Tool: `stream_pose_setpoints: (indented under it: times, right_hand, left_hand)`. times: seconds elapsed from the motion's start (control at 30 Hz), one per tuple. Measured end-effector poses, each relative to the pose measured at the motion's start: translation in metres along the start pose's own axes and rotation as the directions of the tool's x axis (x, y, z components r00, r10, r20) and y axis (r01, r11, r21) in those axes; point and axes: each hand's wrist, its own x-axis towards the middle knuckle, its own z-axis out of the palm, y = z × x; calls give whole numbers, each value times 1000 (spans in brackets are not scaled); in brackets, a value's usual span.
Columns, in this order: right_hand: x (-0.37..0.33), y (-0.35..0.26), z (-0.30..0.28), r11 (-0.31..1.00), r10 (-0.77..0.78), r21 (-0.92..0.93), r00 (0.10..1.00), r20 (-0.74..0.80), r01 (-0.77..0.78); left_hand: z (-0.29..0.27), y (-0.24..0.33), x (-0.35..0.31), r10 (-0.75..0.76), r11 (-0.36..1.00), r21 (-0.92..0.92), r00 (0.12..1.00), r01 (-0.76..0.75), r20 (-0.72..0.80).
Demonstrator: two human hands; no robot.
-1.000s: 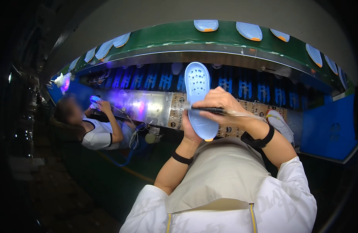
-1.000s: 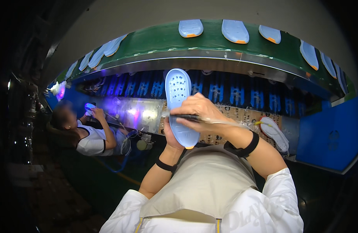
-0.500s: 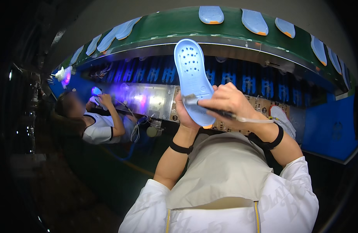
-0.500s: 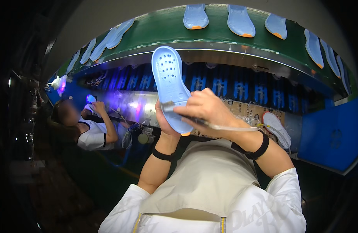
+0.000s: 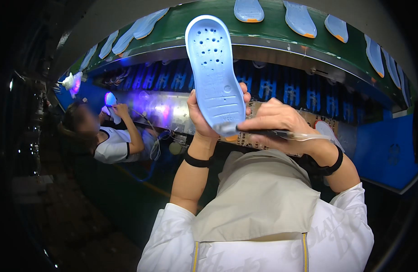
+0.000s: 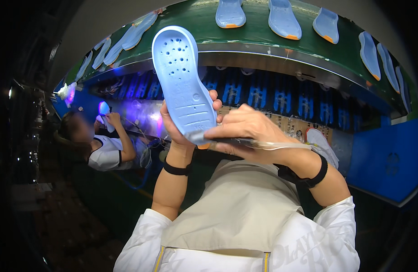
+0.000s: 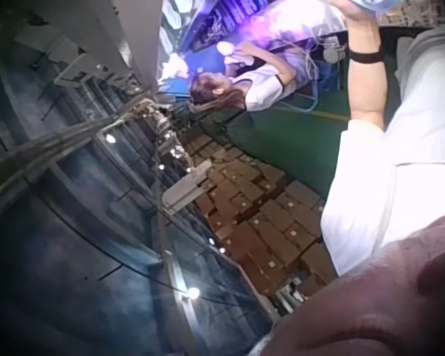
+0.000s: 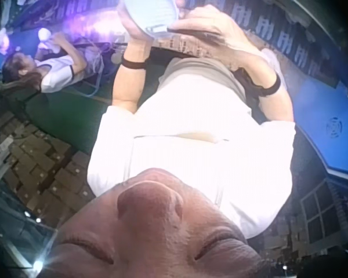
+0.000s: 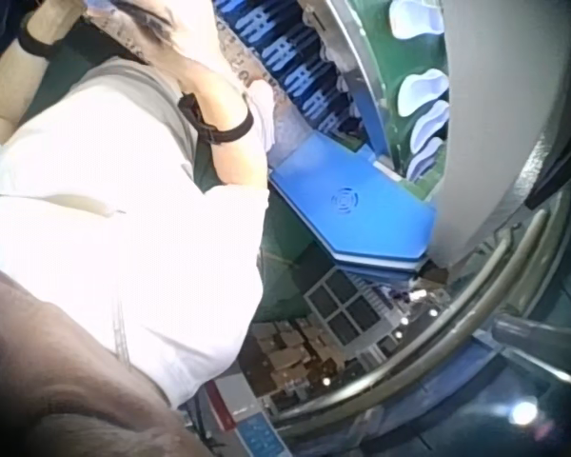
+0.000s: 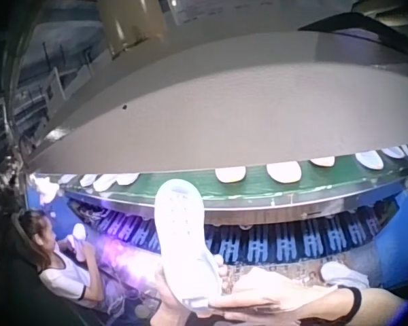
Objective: Applying glue or adhesive to shoe outsoles using a handheld brush tool connected to a supply line.
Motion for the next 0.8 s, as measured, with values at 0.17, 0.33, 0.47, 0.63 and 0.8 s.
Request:
stream_pose_setpoints:
  times: [0.17, 0.33, 0.47, 0.63, 0.8]
  right_hand:
    - [1, -6, -9, 988, -139, -26, 963, 229, 149]
    - [0, -4, -15, 996, -66, -53, 990, 123, 73]
    - [-2, -7, -23, 999, -35, -2, 965, 259, 37]
    - [-2, -4, -18, 980, -59, -173, 970, 236, 101]
    - [-2, -10, -22, 997, 3, -80, 984, 178, 11]
  left_hand:
    - [7, 11, 9, -22, 977, 214, 999, 11, 45]
    - [15, 17, 15, -108, 939, 331, 994, 92, 28]
    - [18, 19, 18, -176, 887, 437, 984, 153, 12]
    - [18, 31, 25, -215, 833, 528, 976, 162, 39]
    - [13, 41, 27, -327, 788, 540, 944, 295, -38]
